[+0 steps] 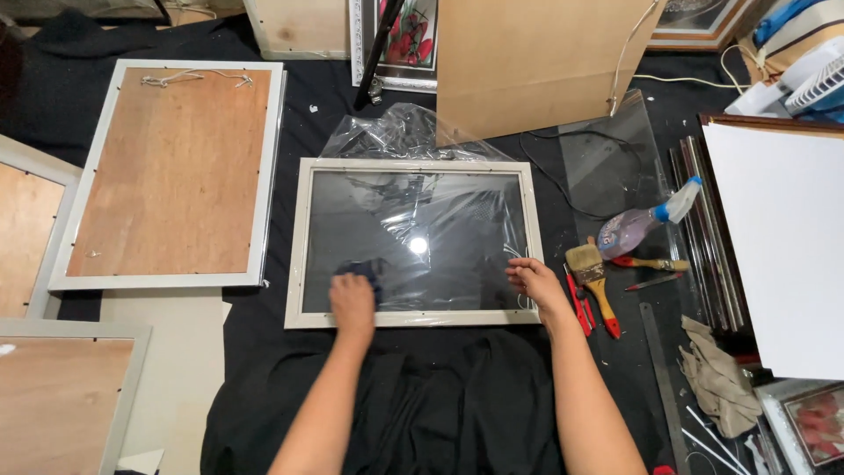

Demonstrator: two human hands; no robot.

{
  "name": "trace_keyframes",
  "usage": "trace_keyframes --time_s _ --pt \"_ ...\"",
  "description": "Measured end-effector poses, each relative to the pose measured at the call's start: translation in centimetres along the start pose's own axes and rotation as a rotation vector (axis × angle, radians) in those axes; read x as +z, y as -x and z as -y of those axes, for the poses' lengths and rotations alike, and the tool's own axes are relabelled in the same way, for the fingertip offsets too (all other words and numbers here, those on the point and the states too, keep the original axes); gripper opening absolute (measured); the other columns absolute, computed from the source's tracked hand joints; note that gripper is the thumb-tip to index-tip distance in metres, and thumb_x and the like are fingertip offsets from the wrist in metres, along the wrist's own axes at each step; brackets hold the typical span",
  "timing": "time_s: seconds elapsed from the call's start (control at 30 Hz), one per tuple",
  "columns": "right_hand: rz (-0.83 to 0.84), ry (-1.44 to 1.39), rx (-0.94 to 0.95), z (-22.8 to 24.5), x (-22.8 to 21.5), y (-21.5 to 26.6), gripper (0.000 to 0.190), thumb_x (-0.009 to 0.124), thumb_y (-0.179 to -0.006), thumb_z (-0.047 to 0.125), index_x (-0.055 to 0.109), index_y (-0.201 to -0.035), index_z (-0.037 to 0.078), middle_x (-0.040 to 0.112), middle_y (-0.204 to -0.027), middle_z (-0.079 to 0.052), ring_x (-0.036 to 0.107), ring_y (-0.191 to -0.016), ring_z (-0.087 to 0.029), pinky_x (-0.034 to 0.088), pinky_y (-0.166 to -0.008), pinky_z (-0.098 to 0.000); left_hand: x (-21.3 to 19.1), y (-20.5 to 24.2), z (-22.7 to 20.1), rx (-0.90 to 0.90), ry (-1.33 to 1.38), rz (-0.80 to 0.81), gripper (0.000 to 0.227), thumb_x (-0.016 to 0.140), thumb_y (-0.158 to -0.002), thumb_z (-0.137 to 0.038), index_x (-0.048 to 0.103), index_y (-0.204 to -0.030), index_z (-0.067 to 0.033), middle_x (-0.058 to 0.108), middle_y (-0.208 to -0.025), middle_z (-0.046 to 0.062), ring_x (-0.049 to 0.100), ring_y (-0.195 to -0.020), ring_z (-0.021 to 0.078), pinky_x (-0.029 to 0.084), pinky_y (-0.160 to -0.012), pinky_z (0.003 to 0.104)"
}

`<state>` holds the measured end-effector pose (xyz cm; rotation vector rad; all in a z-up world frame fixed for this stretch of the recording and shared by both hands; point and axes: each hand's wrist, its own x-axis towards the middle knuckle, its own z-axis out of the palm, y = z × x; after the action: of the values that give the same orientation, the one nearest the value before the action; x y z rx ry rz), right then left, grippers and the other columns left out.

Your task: Applying a protective plastic film to the glass of a picture frame and then installing the backing board.

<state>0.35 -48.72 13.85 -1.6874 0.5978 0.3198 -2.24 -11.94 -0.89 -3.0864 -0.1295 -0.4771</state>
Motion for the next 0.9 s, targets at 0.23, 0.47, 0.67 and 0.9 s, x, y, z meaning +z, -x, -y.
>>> trace_keyframes --time_s 0.23,0.47,0.67,0.9 --pt "-0.052 -0.135 -0.055 1.0 -0.4 -1.9 0.029 0.056 -0.099 0.012 0.071 -0.124 0.01 0.077 -0.108 -0.012 0.072 -0.094 -0.018 0.058 -0.079 -0.0292 -4.5 -0.3 4.1 -0.25 0.078 0.275 0.016 0.071 -0.089 -0.003 0.063 -0.102 -0.0077 0.053 -0.111 0.014 0.058 -0.089 0.0344 0.048 -0.077 0.036" --pt "-0.137 -0.357 0.005 0.8 -2.6 -5.3 0.028 0.052 -0.102 0.012 0.067 -0.124 0.007 0.074 -0.111 -0.012 0.07 -0.094 -0.019 0.055 -0.075 -0.0275 -3.5 1.0 -14.4 -0.021 0.48 0.223 0.032 0.074 -0.082 -0.011 0.062 -0.111 -0.0176 0.057 -0.115 0.007 0.058 -0.088 0.0352 0.048 -0.08 0.043" --pt "-0.146 -0.418 0.045 -0.1 -2.7 -6.5 0.027 0.052 -0.101 0.013 0.065 -0.124 0.011 0.075 -0.11 -0.009 0.07 -0.091 -0.015 0.054 -0.074 -0.0243 -2.8 0.2 -28.7 0.358 0.578 0.093 0.039 0.06 -0.09 -0.01 0.061 -0.128 -0.0166 0.06 -0.108 0.008 0.056 -0.089 0.0303 0.051 -0.077 0.037" --pt "-0.143 -0.381 0.053 -1.2 -3.3 -8.1 0.029 0.05 -0.103 0.017 0.063 -0.129 0.012 0.075 -0.11 -0.008 0.072 -0.088 -0.012 0.059 -0.072 -0.0222 -0.6 -4.0 -24.1 0.54 0.526 0.04 0.032 0.06 -0.096 -0.015 0.065 -0.125 -0.0284 0.06 -0.116 0.006 0.06 -0.093 0.0248 0.051 -0.073 0.033"
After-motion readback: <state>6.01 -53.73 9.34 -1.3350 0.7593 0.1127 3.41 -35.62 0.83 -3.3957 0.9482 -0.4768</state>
